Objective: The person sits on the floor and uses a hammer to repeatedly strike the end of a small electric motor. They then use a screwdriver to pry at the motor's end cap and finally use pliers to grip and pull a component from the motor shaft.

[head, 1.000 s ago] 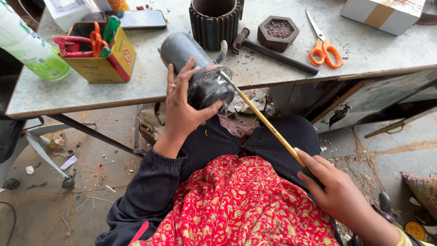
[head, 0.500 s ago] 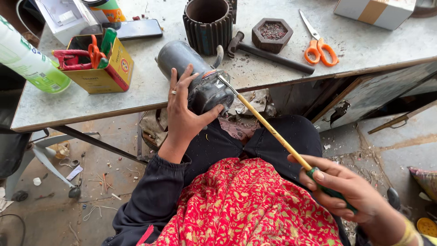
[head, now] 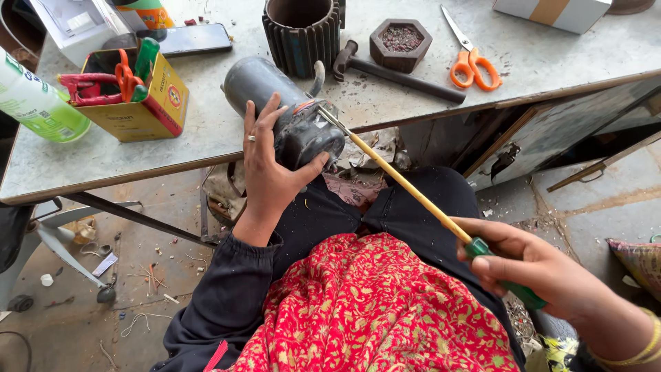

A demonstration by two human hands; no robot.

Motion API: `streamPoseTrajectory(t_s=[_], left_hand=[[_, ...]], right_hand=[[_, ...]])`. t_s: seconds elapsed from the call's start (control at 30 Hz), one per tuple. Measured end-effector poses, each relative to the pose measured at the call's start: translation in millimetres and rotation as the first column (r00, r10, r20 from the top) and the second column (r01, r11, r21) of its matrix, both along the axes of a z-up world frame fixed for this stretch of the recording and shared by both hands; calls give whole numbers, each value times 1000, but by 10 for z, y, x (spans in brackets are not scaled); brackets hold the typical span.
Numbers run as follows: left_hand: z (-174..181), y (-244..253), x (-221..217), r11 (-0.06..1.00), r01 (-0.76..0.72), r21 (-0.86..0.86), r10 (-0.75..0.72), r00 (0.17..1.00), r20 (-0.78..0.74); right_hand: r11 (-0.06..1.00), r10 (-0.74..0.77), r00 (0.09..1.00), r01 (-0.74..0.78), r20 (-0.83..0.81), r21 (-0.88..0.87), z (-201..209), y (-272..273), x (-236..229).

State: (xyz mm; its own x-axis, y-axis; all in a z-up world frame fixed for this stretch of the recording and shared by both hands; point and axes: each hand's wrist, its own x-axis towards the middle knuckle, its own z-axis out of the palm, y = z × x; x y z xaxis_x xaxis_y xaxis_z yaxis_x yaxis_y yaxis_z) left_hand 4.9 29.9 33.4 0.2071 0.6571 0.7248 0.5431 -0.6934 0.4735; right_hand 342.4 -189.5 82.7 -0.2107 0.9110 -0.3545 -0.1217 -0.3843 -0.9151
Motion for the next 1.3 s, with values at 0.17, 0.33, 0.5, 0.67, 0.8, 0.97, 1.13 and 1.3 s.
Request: streamPoseTrajectory(t_s=[0.17,0.33,0.5,0.67,0.8,0.97,1.13,1.3], left_hand=[[-19,-2,-13,1000,0,-8,0,1000,5],[-9,25,-33,999,47,-1,-47,999,5],[-19,38,-59,998,52,-19,-52,999,2],[-14,20,-58,998,49,-26,-50,999,-13],[107,23,-99,997,51,-49,-53,997,-55],[287,184,-108,993,63,-95,-79,982,-170],[250,268,-53,978,165,-128,-176,981,-79],[171,244,-57,983,148,-107,-154,987,-51]], right_hand=[[995,44,960,-67,-277,-76,-186,13,95],[971,58,978,-102,-198,-217,-7,75,96],[740,-328,238,-537,914,405,191,65,-95],[869,-210,52,-447,976,211,224,66,-108],[996,93,904,-88,416,-32,100,70,43],[974,-59,998,51,-28,-220,-98,-26,195],[997,-42,864,1,502,81,-44,-85,103],[803,-336,125,-480,933,354,93,-146,-169]])
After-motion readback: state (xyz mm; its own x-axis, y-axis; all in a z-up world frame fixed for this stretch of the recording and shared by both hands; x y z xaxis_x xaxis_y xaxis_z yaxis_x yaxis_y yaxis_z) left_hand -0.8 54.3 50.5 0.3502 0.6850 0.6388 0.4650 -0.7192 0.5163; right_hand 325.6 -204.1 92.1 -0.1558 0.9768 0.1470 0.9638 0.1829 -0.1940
